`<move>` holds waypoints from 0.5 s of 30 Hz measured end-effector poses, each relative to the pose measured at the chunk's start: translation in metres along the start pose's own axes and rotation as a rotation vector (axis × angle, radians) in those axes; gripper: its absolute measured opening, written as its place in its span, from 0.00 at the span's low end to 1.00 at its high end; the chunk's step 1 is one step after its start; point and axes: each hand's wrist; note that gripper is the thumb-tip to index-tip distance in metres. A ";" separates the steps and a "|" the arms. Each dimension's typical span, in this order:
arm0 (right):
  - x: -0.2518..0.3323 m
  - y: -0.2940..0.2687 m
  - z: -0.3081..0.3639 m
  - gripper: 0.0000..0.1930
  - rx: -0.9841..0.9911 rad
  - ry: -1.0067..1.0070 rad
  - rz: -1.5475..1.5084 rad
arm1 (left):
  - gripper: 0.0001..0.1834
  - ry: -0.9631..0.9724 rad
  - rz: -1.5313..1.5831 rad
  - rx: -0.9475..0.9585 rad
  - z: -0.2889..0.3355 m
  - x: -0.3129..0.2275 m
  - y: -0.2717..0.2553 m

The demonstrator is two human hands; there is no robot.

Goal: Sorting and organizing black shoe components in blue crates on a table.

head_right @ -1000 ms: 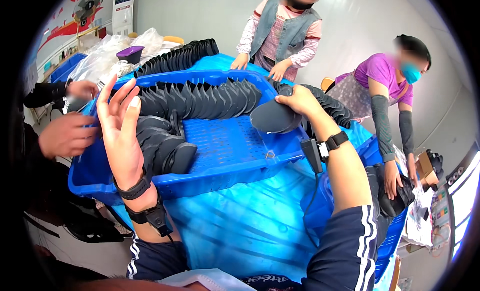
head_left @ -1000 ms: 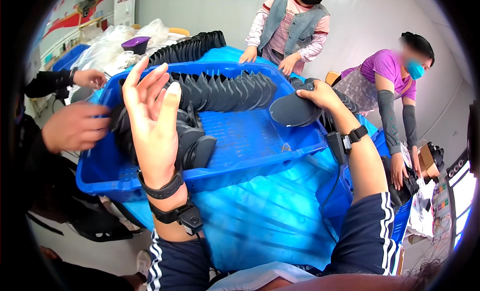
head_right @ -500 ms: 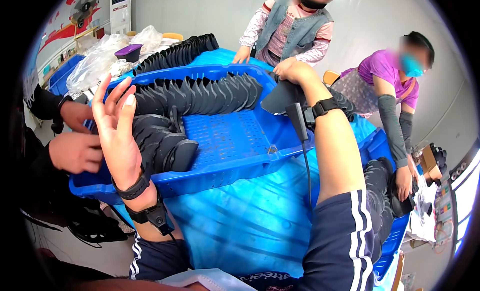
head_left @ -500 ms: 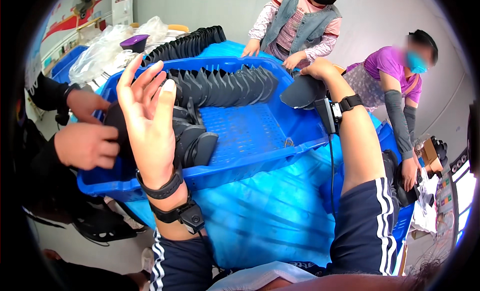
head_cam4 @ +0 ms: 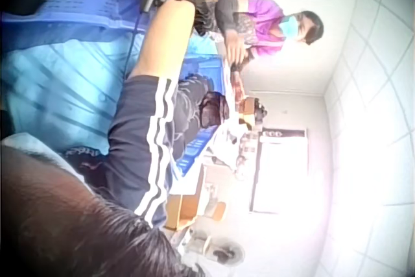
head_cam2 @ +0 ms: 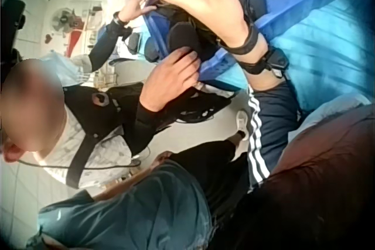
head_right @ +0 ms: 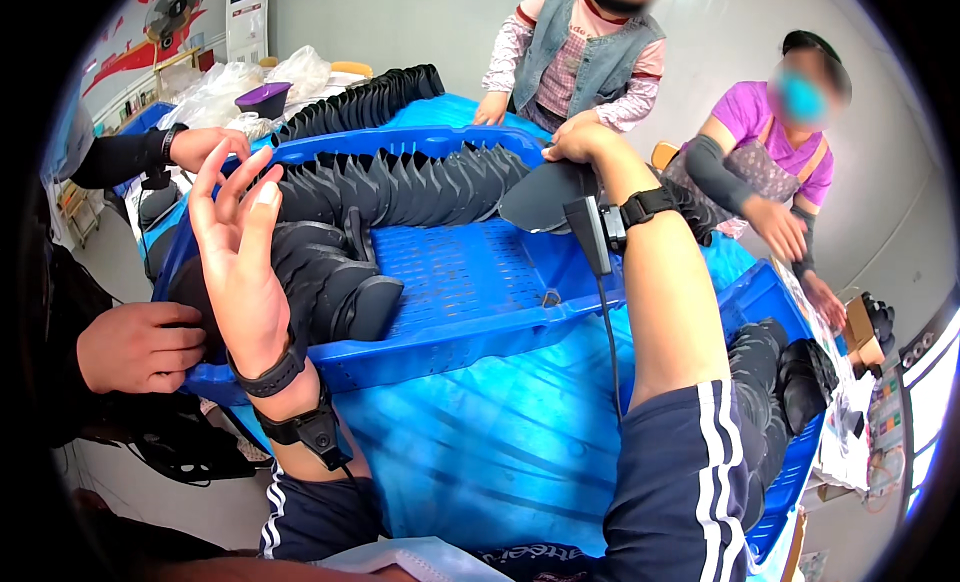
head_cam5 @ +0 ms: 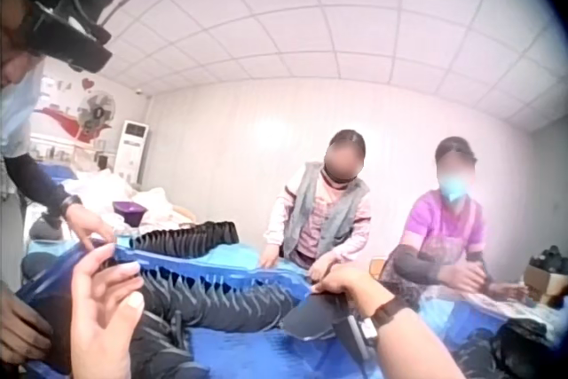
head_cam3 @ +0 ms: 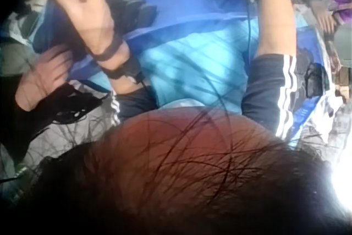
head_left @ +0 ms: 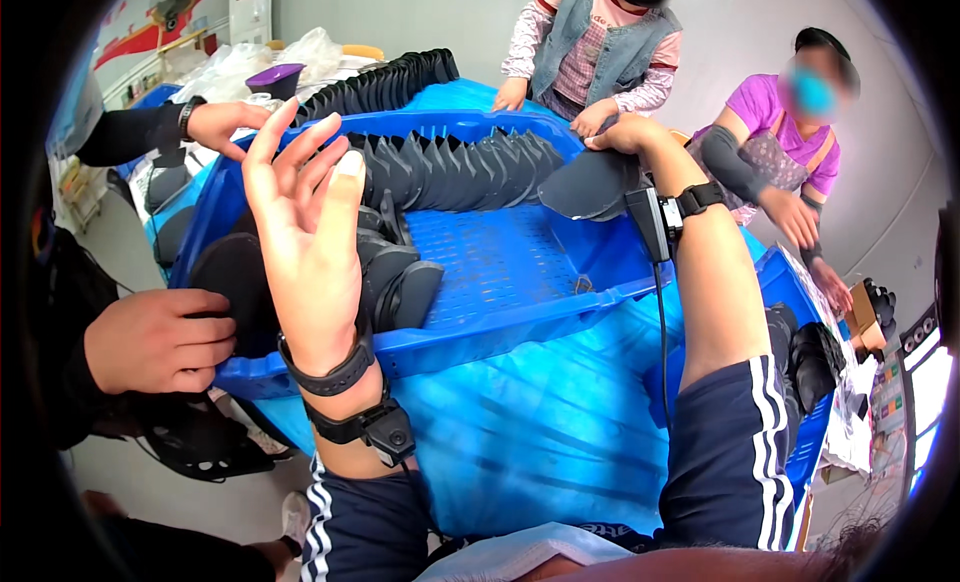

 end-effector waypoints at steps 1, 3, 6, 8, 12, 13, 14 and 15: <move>-0.002 0.001 -0.001 0.23 -0.001 0.003 0.001 | 0.27 -0.004 0.002 0.005 0.000 0.001 0.002; -0.005 0.007 -0.007 0.24 -0.034 0.081 -0.066 | 0.27 -0.005 0.003 0.009 0.000 0.001 0.003; -0.007 0.022 -0.022 0.26 -0.081 0.192 -0.169 | 0.25 0.005 -0.012 0.001 -0.002 0.000 0.004; -0.016 0.028 -0.035 0.26 -0.013 0.171 -0.203 | 0.24 0.012 -0.015 -0.006 -0.002 -0.001 0.006; -0.006 0.034 -0.025 0.27 0.014 0.170 -0.139 | 0.25 0.000 -0.025 -0.009 -0.002 0.006 0.012; -0.006 0.036 -0.024 0.28 -0.018 0.152 -0.161 | 0.27 -0.002 -0.010 -0.003 -0.001 0.004 0.011; -0.022 0.046 -0.050 0.26 0.009 0.086 -0.171 | 0.27 -0.011 0.008 0.003 0.000 0.002 0.011; -0.018 0.055 -0.052 0.25 0.000 -0.050 -0.035 | 0.26 -0.014 0.023 0.004 0.000 -0.001 0.009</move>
Point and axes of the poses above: each hand's wrist, its own z-axis away from the middle knuckle, its own y-axis out of the palm, x = y × z, and after that the axes turned 9 degrees about -x, right-handed
